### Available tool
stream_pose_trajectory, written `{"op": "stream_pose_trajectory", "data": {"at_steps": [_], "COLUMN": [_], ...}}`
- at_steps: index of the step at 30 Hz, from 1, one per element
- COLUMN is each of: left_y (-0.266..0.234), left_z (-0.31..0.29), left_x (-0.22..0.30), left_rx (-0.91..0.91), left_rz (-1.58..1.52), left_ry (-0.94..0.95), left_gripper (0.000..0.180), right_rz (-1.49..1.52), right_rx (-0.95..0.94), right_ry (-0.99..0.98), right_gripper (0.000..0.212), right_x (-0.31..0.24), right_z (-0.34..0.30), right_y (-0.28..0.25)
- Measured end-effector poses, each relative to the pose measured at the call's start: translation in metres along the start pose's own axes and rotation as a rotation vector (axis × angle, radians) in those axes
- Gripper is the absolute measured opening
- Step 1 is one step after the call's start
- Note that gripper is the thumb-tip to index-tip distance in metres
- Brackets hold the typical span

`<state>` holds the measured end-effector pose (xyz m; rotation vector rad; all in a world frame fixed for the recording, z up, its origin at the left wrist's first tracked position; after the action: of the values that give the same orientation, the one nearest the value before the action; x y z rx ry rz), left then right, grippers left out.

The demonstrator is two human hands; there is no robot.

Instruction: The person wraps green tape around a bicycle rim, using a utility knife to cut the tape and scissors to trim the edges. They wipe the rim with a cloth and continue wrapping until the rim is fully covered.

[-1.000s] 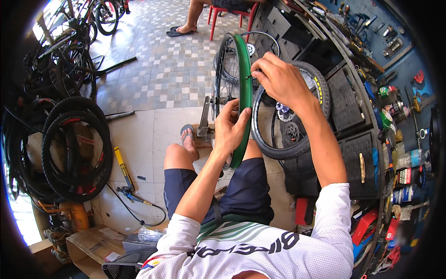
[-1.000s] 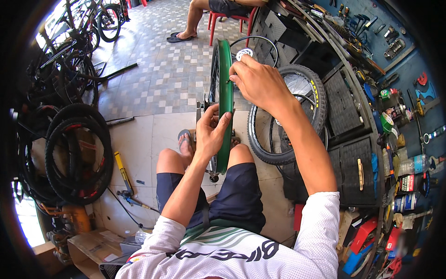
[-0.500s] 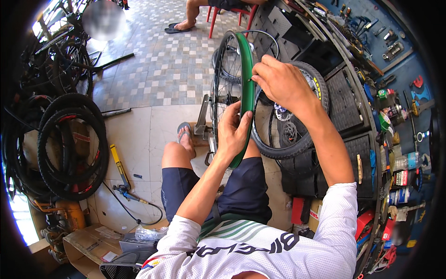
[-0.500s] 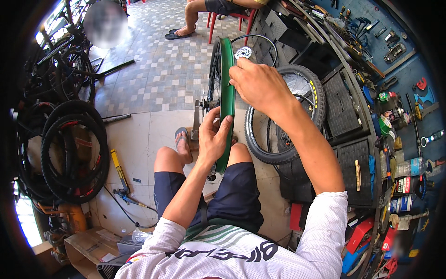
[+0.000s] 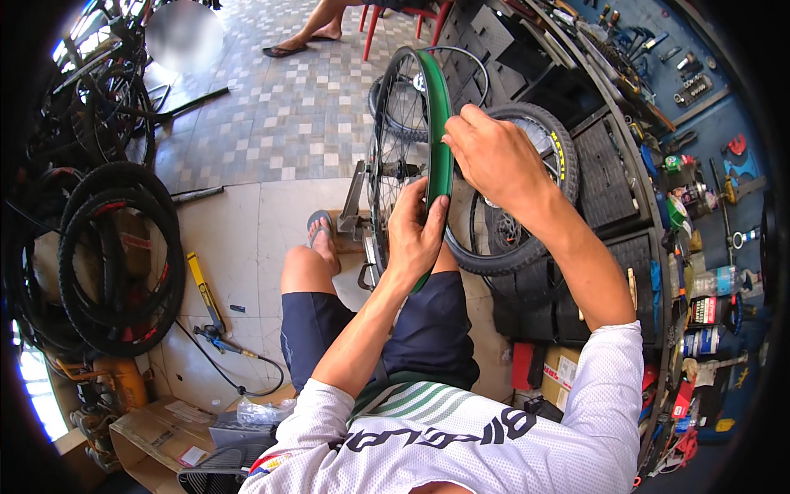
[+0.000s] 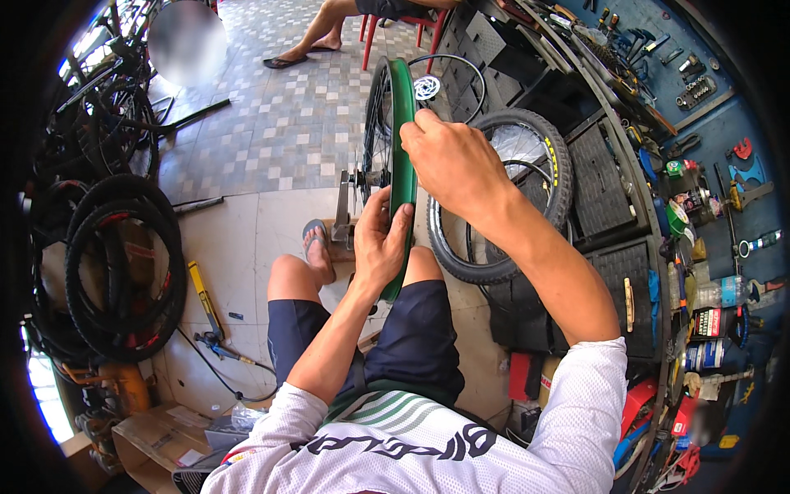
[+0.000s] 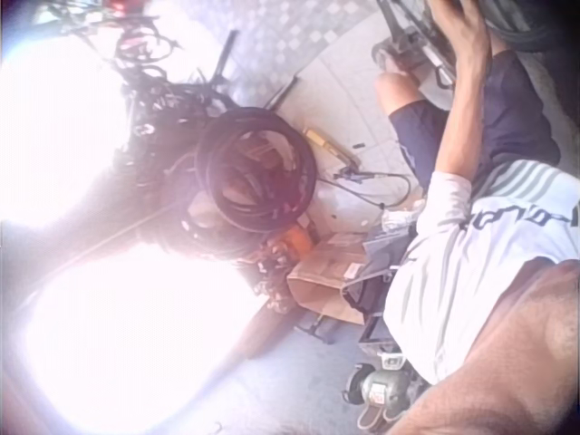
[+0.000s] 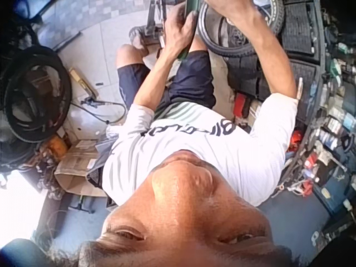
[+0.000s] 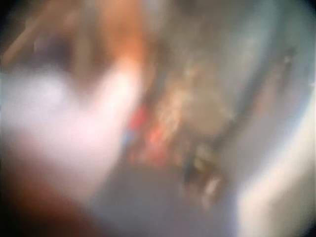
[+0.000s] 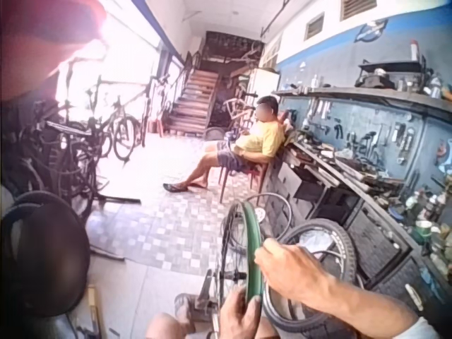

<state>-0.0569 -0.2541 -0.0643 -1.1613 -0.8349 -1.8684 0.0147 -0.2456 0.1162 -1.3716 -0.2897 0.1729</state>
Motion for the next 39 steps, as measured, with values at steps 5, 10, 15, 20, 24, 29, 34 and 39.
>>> {"op": "stream_pose_trajectory", "data": {"at_steps": [5,10,15,20,24,29,34,39], "left_y": [0.0,-0.004,-0.005,-0.006,-0.006,-0.007,-0.006,-0.008], "left_z": [-0.002,-0.002,-0.005,-0.006,-0.008,-0.011,-0.014,-0.025], "left_x": [0.0,0.01,0.017,0.026,0.027,0.034,0.034,0.027], "left_rx": [0.043,0.088,0.064,0.069,0.075,0.067,0.061,0.053], "left_rz": [-0.034,0.006,0.08,0.118,0.102,0.195,0.212,0.203], "left_ry": [0.009,0.052,0.02,0.11,0.11,0.113,0.134,0.057], "left_gripper": [0.032,0.031,0.031,0.03,0.03,0.03,0.031,0.029], "right_rz": [0.005,-0.033,-0.045,-0.026,-0.012,-0.04,-0.03,-0.007], "right_rx": [0.008,-0.003,-0.012,0.017,0.009,0.067,0.066,0.041], "right_ry": [0.003,0.022,0.004,-0.011,0.039,0.06,0.081,0.074], "right_gripper": [0.013,0.012,0.011,0.013,0.014,0.015,0.016,0.017], "right_x": [-0.002,-0.005,-0.011,-0.012,-0.009,-0.016,-0.016,-0.02], "right_z": [-0.002,0.0,-0.004,-0.006,-0.008,-0.014,-0.018,-0.027], "right_y": [0.0,0.003,0.003,0.002,0.007,0.009,0.01,0.012]}}
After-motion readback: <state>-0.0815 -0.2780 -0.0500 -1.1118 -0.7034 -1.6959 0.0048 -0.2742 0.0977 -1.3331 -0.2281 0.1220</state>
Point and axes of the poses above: each hand's wrist, its own z-axis towards the middle knuckle, its own y-axis out of the palm, x = y × z, the point moved 8 cm from there along z, towards the middle knuckle, and after that the axes turned 11 degrees about -x, right-handed, at the moved point
